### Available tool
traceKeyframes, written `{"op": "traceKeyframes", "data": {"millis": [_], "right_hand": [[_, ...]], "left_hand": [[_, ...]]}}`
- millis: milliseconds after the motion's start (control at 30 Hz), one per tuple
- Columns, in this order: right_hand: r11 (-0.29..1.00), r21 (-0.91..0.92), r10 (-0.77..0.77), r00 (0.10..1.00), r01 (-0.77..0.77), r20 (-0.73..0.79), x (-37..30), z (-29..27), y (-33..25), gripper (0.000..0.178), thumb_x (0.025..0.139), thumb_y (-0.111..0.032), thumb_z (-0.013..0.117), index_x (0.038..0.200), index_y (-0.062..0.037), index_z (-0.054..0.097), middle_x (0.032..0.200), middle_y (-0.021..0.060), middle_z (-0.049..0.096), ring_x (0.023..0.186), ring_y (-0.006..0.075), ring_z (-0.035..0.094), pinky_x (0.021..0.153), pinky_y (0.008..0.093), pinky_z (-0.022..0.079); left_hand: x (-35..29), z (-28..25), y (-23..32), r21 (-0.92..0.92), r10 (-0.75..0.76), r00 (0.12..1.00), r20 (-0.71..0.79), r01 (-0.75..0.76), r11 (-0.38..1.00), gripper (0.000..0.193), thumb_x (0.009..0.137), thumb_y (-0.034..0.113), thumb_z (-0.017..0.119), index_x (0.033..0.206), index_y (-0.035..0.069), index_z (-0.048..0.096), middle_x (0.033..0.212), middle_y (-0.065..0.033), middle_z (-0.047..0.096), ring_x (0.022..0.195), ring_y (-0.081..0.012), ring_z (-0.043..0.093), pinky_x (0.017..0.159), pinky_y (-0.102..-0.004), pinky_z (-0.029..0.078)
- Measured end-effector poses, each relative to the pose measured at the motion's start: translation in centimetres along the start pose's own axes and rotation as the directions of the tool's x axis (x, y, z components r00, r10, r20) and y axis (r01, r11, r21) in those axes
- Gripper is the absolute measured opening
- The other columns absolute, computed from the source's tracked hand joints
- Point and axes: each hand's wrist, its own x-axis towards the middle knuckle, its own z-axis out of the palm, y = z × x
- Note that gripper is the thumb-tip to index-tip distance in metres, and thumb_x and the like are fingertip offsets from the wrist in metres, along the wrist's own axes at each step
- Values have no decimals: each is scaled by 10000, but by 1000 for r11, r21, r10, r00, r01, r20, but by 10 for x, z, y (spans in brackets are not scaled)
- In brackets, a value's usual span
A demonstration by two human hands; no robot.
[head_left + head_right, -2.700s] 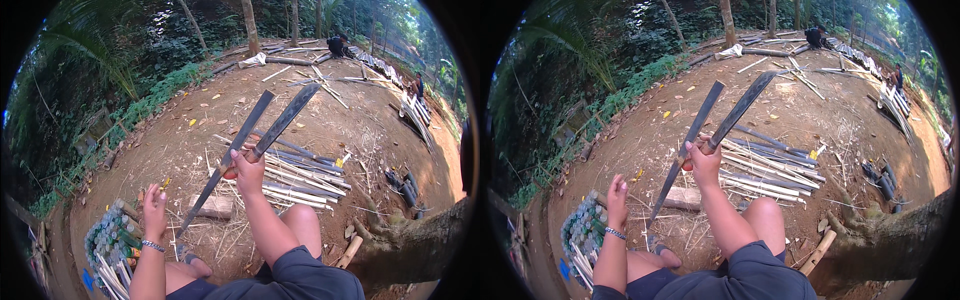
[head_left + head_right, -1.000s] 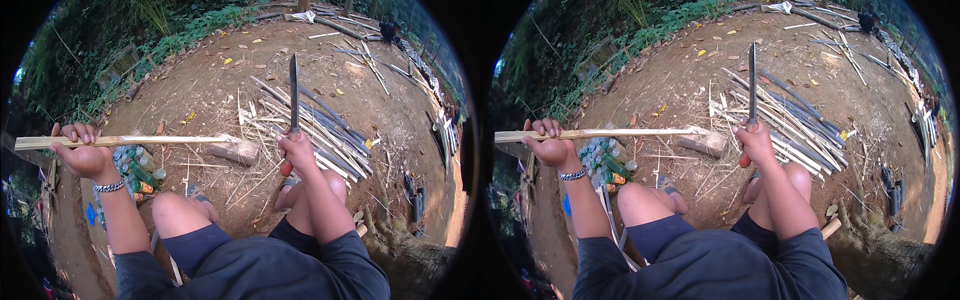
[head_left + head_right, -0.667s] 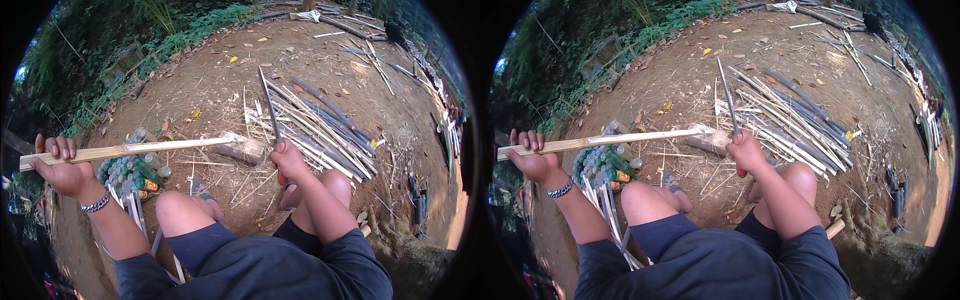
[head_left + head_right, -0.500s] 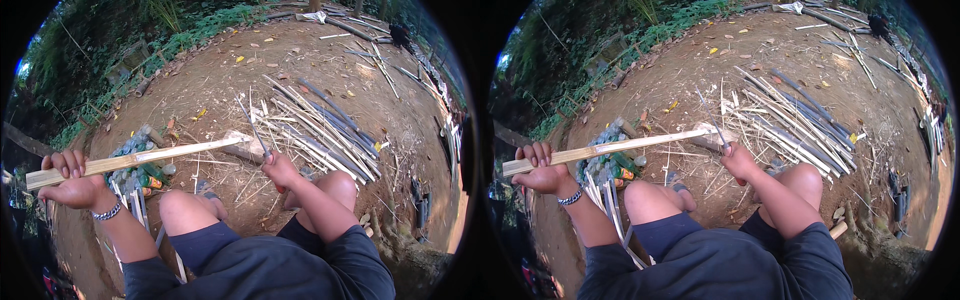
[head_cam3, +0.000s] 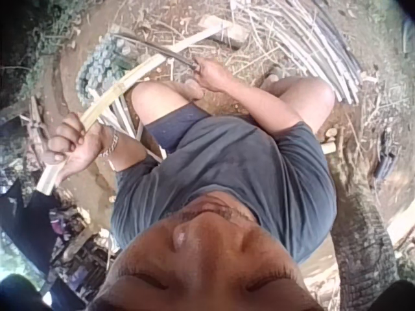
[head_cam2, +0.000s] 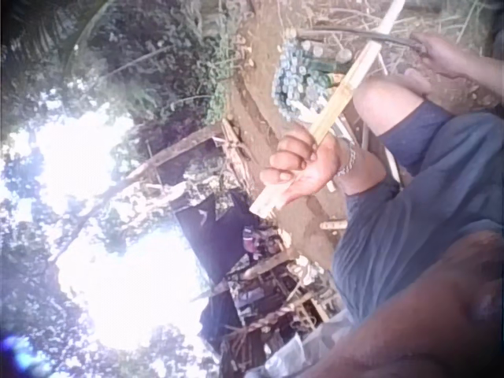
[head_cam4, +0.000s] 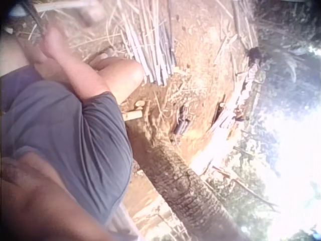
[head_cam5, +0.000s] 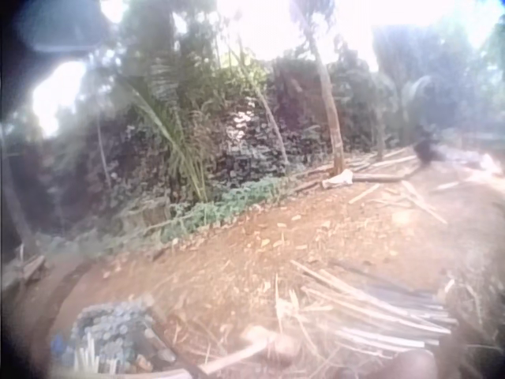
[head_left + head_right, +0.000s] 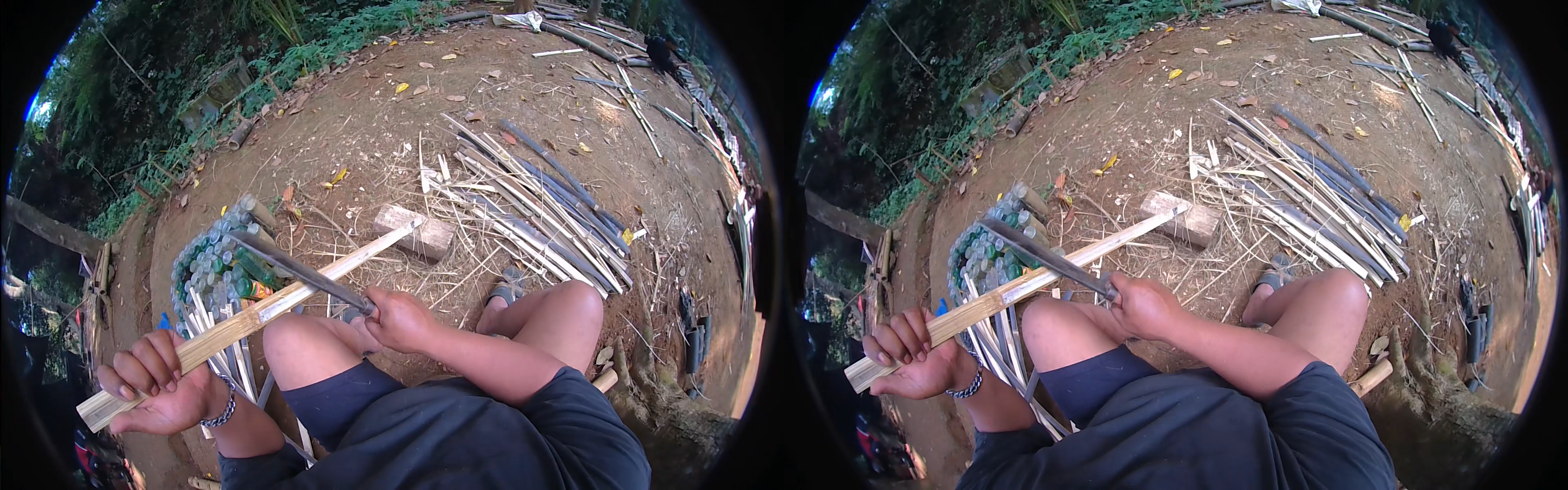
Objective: The person uses a knife to strip a long piece of bamboo, holding it against a wooden block to shave off layers by hand.
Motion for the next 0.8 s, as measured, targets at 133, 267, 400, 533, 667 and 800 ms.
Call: {"op": "traceKeyframes", "data": {"millis": [133,267,400,533,667,800], "right_hand": [[970,-36,242,970,-240,37,9,-13,57,211,830,-150,573,977,-8,521,806,242,637,780,427,636,712,512,497],[998,15,67,995,-68,69,0,-15,3,213,815,-161,594,951,-14,521,789,235,634,767,430,635,698,503,497],[982,34,183,981,-185,59,3,5,33,219,835,-152,579,990,-5,531,788,244,635,777,427,639,714,501,503],[946,24,321,946,-322,46,8,-13,66,199,837,-145,587,969,-7,530,843,245,647,821,416,647,731,495,511],[998,60,-14,998,11,54,-2,-13,-15,259,800,-164,630,1023,-61,547,774,209,637,753,408,644,672,503,502],[999,36,-27,1000,27,-8,-4,3,11,269,796,-180,644,1027,-88,541,769,188,644,734,399,646,648,512,504]], "left_hand": [[-9,12,-3,-39,-4,1000,11,4,999,448,890,502,644,783,165,370,549,65,345,416,-33,311,428,-184,239],[-12,17,6,51,45,998,-42,-43,998,447,885,503,650,789,162,377,555,67,347,413,-33,314,434,-187,255],[-9,20,-2,75,32,998,-61,-28,997,439,885,499,652,800,160,387,571,64,362,419,-35,326,437,-192,264],[-8,15,-4,23,10,1000,-29,-9,1000,428,888,490,652,809,156,396,580,59,375,438,-37,346,465,-193,289],[-2,15,-2,38,-11,1000,-10,11,999,422,889,484,651,818,152,400,580,55,381,457,-42,364,488,-196,304],[-2,15,-3,31,-42,999,11,41,999,428,889,497,647,824,152,400,586,53,375,460,-46,356,481,-201,291]]}}
